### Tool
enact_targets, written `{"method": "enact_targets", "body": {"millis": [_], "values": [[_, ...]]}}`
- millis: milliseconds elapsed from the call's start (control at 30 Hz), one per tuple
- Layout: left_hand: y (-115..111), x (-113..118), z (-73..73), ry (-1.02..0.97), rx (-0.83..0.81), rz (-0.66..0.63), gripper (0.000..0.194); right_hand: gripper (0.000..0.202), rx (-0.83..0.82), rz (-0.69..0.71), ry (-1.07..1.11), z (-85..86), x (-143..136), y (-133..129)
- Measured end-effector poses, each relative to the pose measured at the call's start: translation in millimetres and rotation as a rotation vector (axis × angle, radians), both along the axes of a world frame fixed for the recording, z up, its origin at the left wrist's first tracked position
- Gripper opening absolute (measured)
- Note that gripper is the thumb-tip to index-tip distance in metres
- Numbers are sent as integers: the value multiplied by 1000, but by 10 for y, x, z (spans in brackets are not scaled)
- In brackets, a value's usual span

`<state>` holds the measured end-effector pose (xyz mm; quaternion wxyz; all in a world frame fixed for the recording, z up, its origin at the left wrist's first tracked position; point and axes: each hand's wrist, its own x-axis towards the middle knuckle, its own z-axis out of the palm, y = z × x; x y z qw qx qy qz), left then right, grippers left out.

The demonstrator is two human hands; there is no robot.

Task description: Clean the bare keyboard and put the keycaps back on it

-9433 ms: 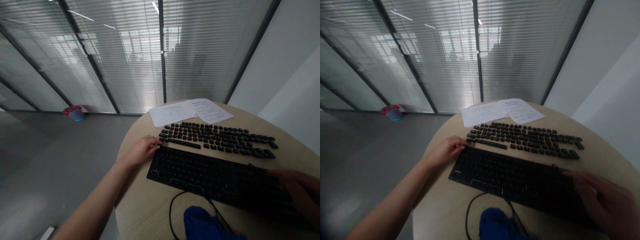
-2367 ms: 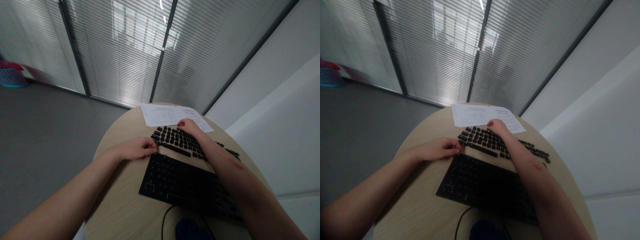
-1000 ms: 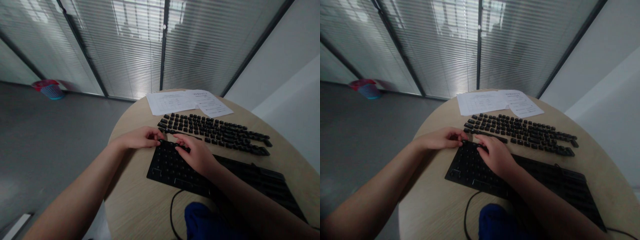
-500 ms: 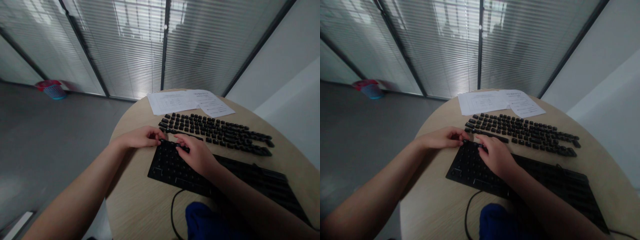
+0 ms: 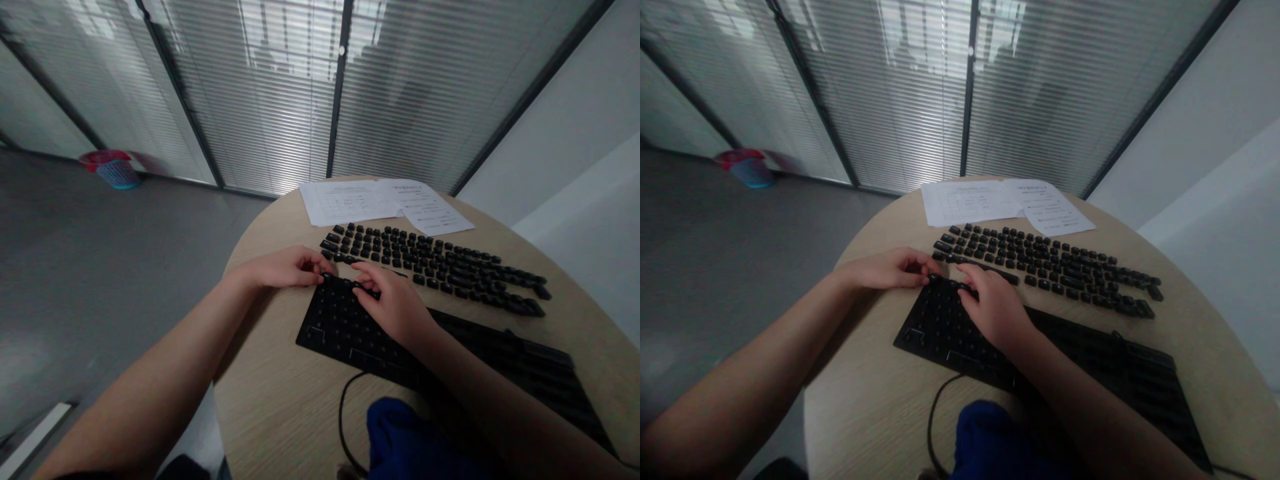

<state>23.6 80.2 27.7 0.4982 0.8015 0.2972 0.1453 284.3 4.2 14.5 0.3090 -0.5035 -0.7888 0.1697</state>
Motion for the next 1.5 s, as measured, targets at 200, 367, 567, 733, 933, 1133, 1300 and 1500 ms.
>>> {"method": "enact_targets", "body": {"millis": [200,367,567,733,933,1133,1300,1500], "values": [[0,7,-10,-15,6,-3,29,42,-31,3,17,23,2,4],[-1,19,-4,17,20,5,29,43,-33,7,-8,63,-6,8],[6,18,-36,-3,24,16,26,43,-43,29,-49,42,-21,38],[-13,28,-21,-9,25,27,26,50,-48,32,55,-9,18,28],[-10,-2,-9,-21,-3,8,31,35,-73,-48,406,-61,108,87],[-42,-2,7,-30,4,14,27,34,-185,-87,436,7,136,121],[-43,-15,60,3,15,24,30,24,-313,126,289,372,264,18],[-31,-14,67,23,175,86,27,24,-238,98,-5,783,539,-103]]}}
